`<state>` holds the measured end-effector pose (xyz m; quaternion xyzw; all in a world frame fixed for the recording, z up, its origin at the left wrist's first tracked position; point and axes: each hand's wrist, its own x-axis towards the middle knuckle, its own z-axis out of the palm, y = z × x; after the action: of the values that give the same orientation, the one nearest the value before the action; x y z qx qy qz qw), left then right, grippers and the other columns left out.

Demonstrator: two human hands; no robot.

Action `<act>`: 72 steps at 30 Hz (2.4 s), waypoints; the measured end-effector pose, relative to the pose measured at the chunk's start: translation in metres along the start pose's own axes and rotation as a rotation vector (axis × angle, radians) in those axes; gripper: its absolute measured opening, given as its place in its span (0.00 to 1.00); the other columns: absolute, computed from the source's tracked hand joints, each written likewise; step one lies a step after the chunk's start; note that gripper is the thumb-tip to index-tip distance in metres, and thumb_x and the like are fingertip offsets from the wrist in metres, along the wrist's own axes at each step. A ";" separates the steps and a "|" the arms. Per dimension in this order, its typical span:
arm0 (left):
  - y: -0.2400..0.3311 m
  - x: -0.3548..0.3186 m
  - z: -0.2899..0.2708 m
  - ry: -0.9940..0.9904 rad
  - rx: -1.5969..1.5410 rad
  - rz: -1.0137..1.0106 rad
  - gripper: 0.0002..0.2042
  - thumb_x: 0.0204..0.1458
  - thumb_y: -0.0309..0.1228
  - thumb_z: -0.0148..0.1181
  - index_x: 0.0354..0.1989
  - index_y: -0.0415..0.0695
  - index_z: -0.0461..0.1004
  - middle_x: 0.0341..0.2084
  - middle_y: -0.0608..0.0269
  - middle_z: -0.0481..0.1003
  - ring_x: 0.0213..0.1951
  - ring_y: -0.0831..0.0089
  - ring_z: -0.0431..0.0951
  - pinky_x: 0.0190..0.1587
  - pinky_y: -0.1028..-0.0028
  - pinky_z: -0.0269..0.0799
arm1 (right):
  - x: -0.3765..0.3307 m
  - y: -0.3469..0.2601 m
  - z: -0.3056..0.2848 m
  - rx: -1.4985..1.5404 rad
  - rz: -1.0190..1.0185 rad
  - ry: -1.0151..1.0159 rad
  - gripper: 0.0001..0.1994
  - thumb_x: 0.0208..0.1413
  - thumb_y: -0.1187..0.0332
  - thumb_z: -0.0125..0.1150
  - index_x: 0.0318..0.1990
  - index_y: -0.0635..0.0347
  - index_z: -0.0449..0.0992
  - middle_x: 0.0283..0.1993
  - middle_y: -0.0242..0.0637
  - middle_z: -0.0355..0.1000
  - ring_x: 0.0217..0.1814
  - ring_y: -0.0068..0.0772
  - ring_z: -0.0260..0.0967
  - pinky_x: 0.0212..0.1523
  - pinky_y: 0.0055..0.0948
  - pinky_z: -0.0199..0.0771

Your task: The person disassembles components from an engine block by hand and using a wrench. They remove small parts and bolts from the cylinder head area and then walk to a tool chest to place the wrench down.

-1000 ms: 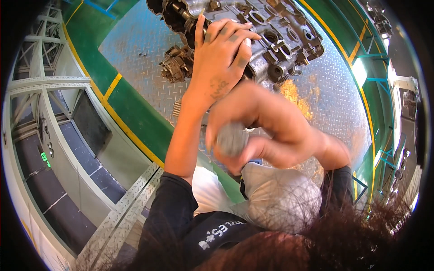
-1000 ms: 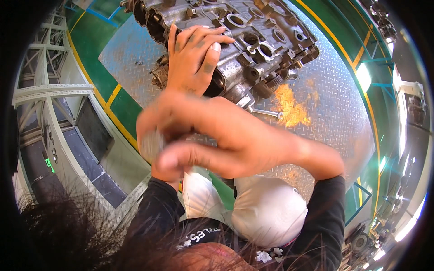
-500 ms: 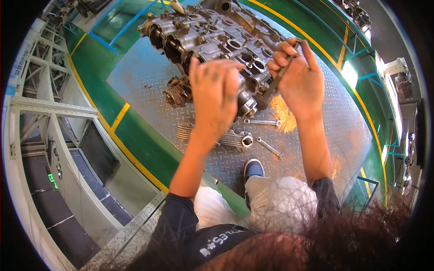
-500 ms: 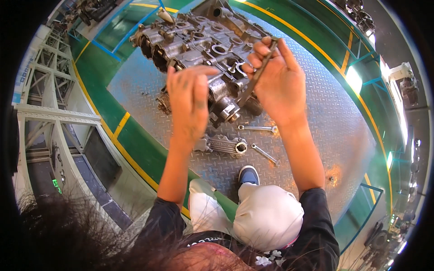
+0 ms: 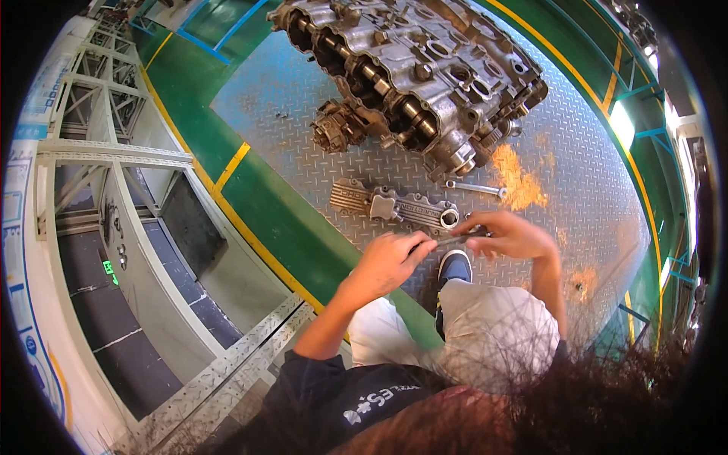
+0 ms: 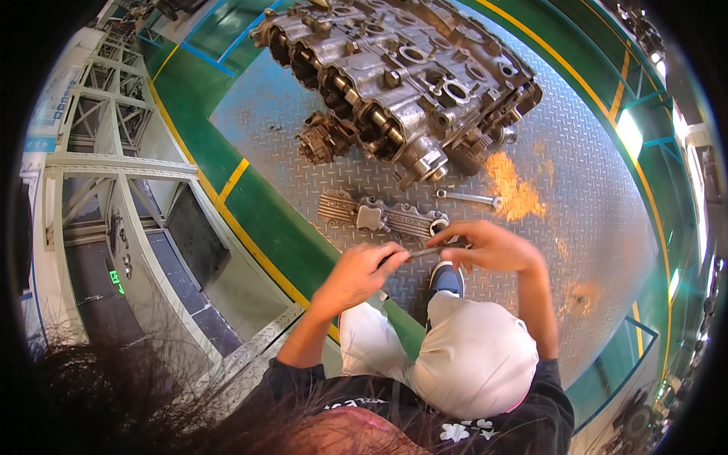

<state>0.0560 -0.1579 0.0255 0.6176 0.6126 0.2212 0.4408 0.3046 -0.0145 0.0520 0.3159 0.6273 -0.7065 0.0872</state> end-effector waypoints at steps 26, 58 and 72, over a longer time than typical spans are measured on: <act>0.012 0.060 -0.043 0.685 -0.411 0.160 0.14 0.68 0.31 0.53 0.57 0.40 0.73 0.39 0.62 0.78 0.43 0.76 0.75 0.51 0.74 0.71 | 0.021 0.322 0.016 -0.481 0.451 1.433 0.22 0.58 0.60 0.69 0.57 0.57 0.72 0.50 0.46 0.74 0.51 0.51 0.74 0.51 0.45 0.74; 0.047 0.128 -0.105 0.315 0.477 0.631 0.10 0.63 0.36 0.56 0.50 0.55 0.81 0.61 0.66 0.71 0.68 0.59 0.63 0.73 0.51 0.47 | -0.099 0.266 0.188 0.851 0.109 1.492 0.15 0.70 0.61 0.53 0.48 0.61 0.81 0.41 0.34 0.80 0.31 0.23 0.74 0.29 0.24 0.73; 0.053 0.132 -0.070 0.355 0.639 0.771 0.11 0.66 0.35 0.51 0.52 0.52 0.77 0.63 0.61 0.69 0.69 0.56 0.61 0.74 0.50 0.49 | -0.303 0.236 0.678 1.625 0.360 2.365 0.20 0.69 0.55 0.46 0.58 0.58 0.74 0.45 0.32 0.79 0.29 0.25 0.72 0.28 0.29 0.71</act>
<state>0.0488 -0.0059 0.0694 0.8546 0.4432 0.2706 0.0068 0.4370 -0.7827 0.0334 0.7387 -0.2839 -0.1706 -0.5870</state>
